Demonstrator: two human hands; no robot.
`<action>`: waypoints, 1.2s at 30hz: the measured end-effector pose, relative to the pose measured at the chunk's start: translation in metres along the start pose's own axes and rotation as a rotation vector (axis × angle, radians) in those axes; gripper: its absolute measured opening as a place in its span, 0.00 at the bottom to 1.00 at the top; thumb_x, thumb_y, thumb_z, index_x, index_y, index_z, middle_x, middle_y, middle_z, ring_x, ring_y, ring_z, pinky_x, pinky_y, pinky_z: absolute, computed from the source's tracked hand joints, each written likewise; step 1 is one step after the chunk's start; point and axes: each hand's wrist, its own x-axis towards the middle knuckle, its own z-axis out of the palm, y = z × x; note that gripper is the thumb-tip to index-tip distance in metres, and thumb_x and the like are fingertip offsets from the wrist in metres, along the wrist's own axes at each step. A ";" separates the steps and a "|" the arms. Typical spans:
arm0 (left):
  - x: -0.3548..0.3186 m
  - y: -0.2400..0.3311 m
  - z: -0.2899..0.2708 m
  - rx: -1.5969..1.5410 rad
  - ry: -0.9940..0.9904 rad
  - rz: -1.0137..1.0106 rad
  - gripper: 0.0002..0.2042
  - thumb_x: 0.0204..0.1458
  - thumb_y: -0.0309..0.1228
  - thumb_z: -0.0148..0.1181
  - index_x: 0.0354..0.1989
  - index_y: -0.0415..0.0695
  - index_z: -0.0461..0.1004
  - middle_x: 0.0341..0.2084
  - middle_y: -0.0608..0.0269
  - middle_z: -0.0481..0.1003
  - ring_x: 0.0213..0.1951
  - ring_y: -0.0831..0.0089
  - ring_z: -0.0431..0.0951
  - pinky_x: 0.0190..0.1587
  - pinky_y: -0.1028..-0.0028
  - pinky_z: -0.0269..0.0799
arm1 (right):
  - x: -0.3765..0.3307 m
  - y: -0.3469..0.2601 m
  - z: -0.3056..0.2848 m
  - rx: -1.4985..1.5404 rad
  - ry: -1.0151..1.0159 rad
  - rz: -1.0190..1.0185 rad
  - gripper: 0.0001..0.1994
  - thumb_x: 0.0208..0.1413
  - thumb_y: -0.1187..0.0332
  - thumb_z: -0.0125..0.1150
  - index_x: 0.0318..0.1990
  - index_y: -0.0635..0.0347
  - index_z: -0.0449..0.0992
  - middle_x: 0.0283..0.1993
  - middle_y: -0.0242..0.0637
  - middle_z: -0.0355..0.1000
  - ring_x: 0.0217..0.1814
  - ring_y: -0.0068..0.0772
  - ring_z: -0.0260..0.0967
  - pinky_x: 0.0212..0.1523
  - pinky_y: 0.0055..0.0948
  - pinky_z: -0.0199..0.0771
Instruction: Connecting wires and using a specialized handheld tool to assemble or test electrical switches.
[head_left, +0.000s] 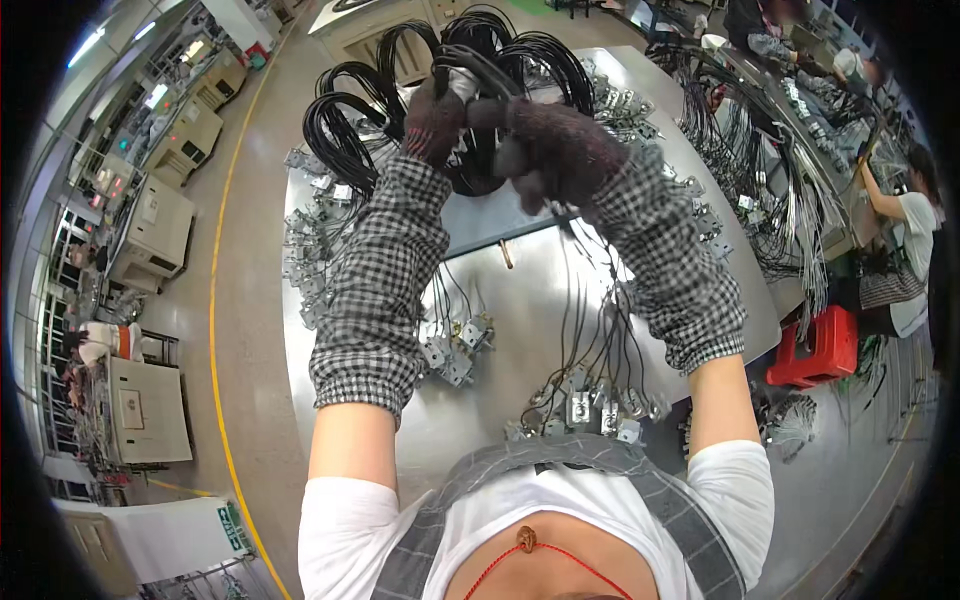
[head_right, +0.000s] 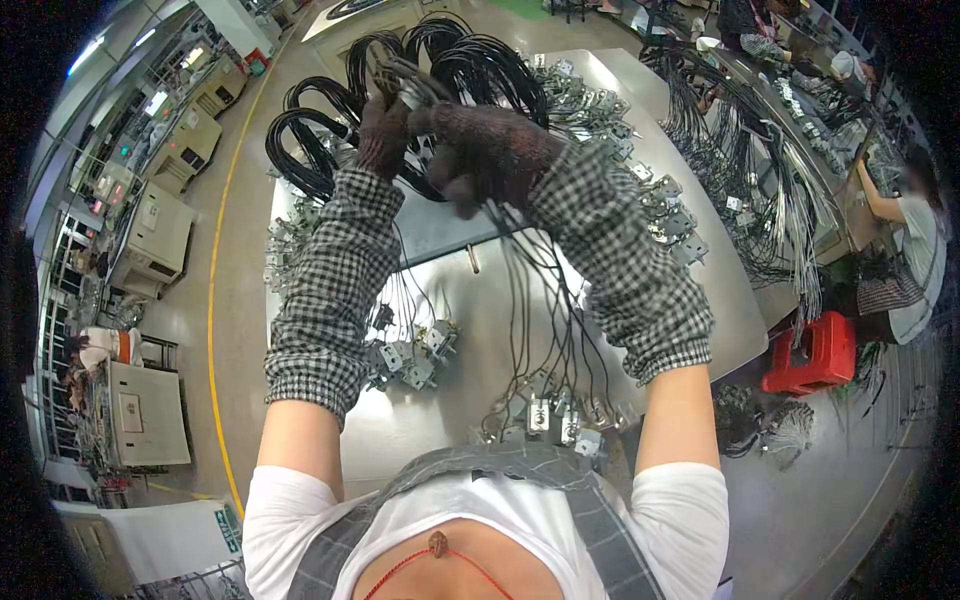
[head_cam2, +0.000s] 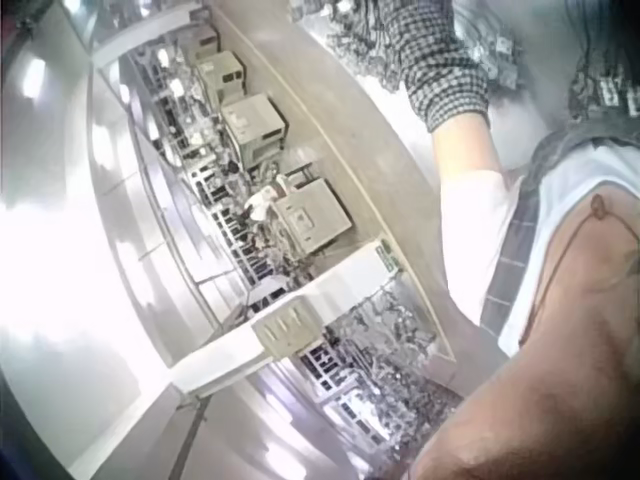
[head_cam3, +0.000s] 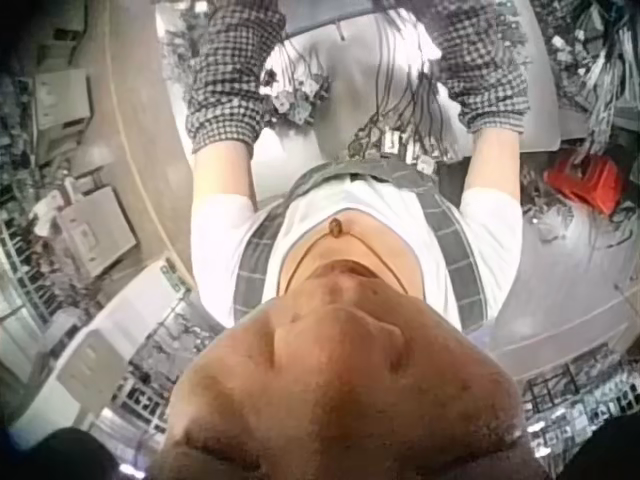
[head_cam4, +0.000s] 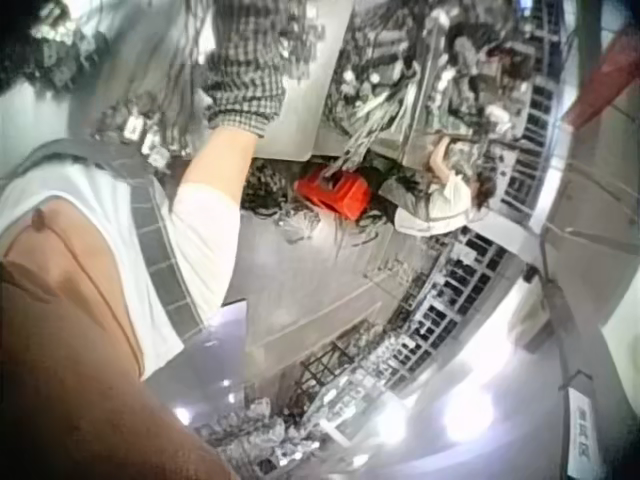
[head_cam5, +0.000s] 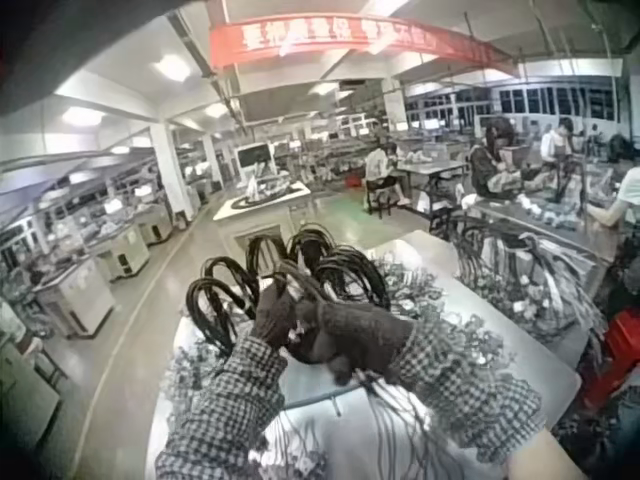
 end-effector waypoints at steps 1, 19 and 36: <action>-0.008 0.028 0.003 -0.164 0.017 -0.224 0.17 0.59 0.41 0.59 0.46 0.39 0.73 0.28 0.56 0.75 0.25 0.72 0.75 0.28 0.70 0.75 | -0.003 -0.006 0.002 -0.227 0.065 -0.017 0.35 0.60 0.39 0.53 0.62 0.60 0.64 0.29 0.37 0.70 0.21 0.29 0.69 0.20 0.26 0.71; -0.016 0.063 0.022 0.374 0.623 0.518 0.17 0.51 0.27 0.62 0.51 0.43 0.74 0.36 0.53 0.78 0.43 0.59 0.79 0.42 0.65 0.74 | 0.003 0.039 0.005 0.048 0.182 0.132 0.15 0.59 0.54 0.59 0.43 0.57 0.73 0.25 0.31 0.67 0.17 0.25 0.61 0.17 0.29 0.64; 0.070 -0.055 -0.040 -1.116 -0.218 -0.140 0.23 0.60 0.51 0.48 0.40 0.40 0.74 0.25 0.61 0.76 0.27 0.69 0.77 0.33 0.72 0.77 | 0.015 0.070 0.034 0.008 0.138 0.239 0.18 0.60 0.59 0.61 0.50 0.63 0.74 0.22 0.31 0.66 0.19 0.27 0.64 0.25 0.31 0.73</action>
